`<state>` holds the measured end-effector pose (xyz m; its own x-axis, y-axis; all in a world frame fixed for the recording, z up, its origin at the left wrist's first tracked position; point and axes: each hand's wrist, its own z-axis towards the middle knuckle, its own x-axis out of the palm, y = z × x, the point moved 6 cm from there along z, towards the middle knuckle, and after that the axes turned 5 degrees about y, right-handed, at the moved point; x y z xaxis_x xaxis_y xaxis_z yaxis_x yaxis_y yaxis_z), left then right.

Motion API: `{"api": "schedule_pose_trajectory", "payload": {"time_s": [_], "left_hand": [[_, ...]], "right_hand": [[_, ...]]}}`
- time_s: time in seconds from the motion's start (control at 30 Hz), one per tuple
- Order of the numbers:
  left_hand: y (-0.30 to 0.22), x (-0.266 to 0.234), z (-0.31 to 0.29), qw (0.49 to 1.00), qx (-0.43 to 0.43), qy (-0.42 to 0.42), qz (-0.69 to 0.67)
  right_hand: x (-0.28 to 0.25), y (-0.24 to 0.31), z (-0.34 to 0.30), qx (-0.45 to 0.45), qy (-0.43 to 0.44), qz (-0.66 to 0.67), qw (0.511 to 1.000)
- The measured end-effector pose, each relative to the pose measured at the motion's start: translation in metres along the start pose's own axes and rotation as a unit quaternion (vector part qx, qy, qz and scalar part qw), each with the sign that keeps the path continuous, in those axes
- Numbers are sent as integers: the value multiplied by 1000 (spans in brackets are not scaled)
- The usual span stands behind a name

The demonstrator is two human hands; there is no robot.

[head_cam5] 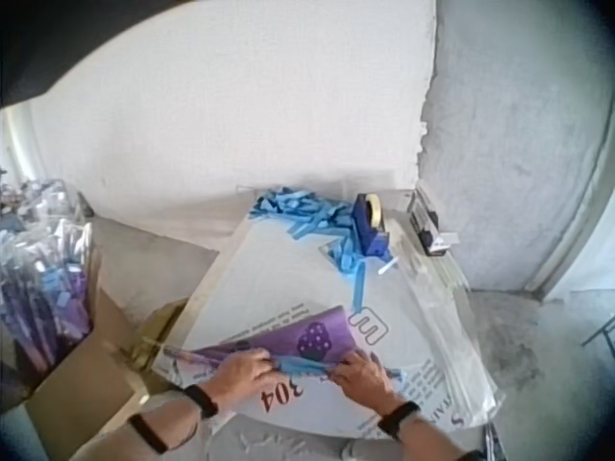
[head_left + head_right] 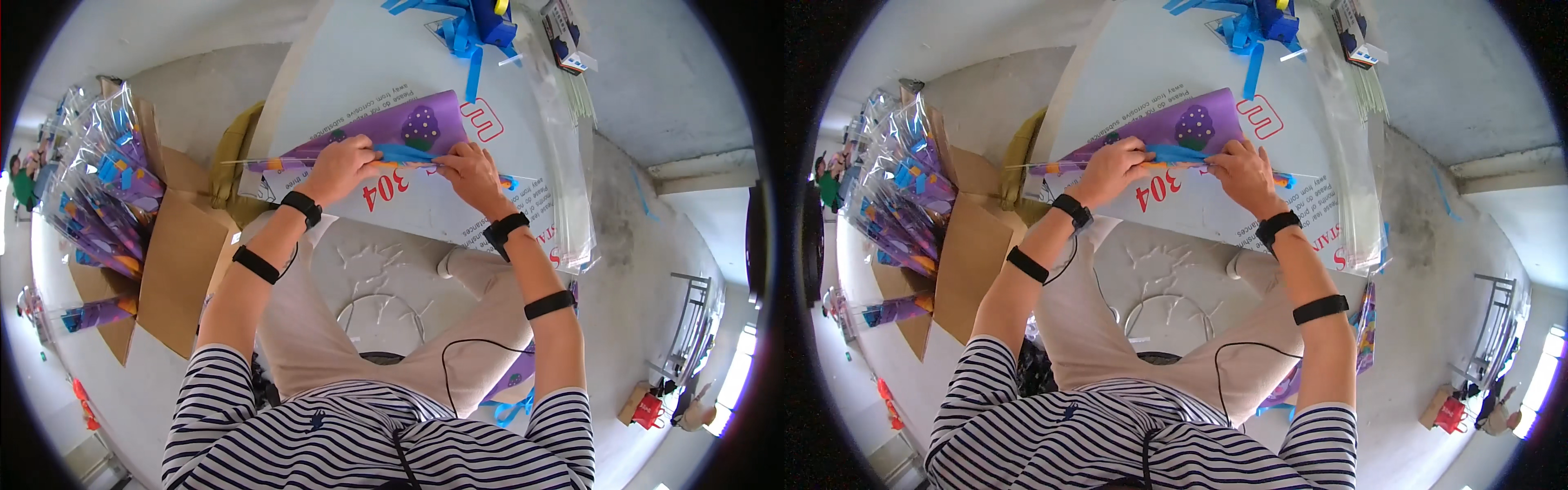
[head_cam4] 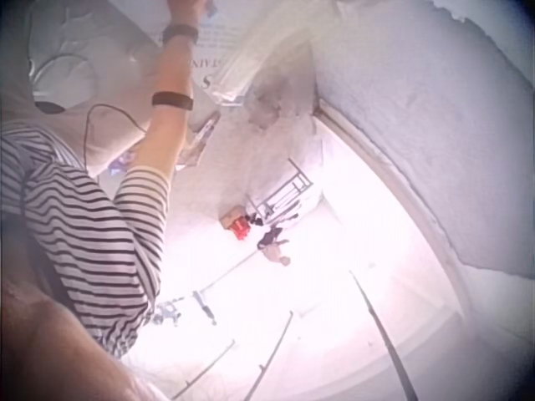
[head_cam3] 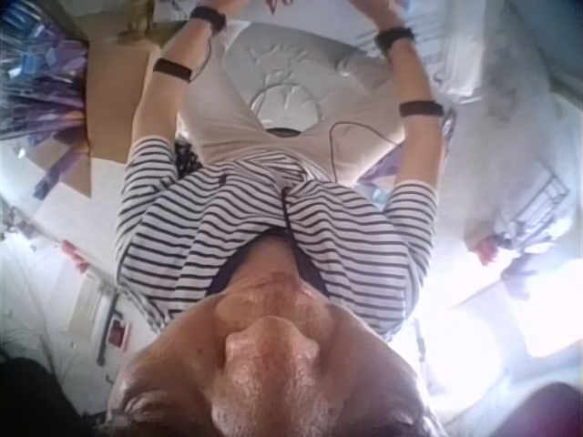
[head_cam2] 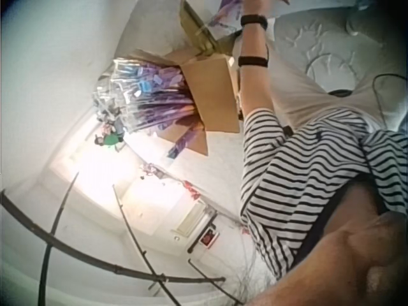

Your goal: Assembling and packaging decorative party cones with ribbons and plastic sleeves.

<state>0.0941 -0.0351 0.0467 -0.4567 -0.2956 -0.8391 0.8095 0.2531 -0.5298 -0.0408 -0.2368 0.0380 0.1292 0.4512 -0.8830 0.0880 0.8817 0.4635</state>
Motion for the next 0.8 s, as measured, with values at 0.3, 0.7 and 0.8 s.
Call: {"api": "schedule_pose_trajectory", "payload": {"time_s": [0.3,0.7,0.8], "left_hand": [[25,0,37,995,-56,63,46],[26,11,42,992,-90,34,84],[19,10,37,989,-72,-18,128]], "right_hand": [[-4,-25,21,99,12,-6,995],[-2,-24,26,128,-3,-142,982],[-6,-27,29,169,16,-142,975]]}}
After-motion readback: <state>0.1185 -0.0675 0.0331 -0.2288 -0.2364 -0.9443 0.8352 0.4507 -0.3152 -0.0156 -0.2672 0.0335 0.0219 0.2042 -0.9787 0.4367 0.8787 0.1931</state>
